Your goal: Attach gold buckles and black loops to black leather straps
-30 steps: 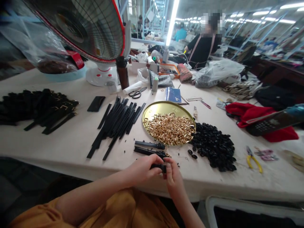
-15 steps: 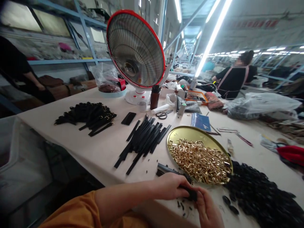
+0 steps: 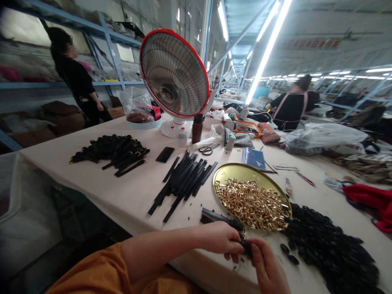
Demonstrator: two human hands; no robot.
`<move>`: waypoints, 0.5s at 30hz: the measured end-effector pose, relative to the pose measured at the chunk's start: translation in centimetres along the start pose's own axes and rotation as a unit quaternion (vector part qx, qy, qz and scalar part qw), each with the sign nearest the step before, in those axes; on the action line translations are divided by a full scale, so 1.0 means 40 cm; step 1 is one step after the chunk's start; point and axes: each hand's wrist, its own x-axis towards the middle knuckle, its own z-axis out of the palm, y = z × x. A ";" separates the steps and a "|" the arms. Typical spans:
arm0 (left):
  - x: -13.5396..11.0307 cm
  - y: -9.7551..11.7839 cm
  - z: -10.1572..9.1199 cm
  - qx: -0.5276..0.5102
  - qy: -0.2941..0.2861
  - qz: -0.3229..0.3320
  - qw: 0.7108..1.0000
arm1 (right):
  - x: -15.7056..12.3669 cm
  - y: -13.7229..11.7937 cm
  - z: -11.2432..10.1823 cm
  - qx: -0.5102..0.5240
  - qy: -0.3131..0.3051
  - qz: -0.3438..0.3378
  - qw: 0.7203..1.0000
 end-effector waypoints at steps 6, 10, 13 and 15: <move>0.042 0.024 -0.018 0.214 0.057 0.002 0.975 | 0.025 0.010 0.009 0.014 0.019 0.021 1.000; 0.052 -0.032 -0.035 0.348 0.155 0.005 0.925 | 0.063 0.022 0.033 -0.108 0.024 0.005 0.994; 0.031 -0.092 -0.020 0.402 0.196 0.039 0.894 | 0.065 0.056 0.058 -0.186 0.044 -0.031 0.981; 0.022 -0.124 0.000 0.433 0.218 0.067 0.872 | 0.054 0.099 0.075 -0.176 0.051 -0.024 0.983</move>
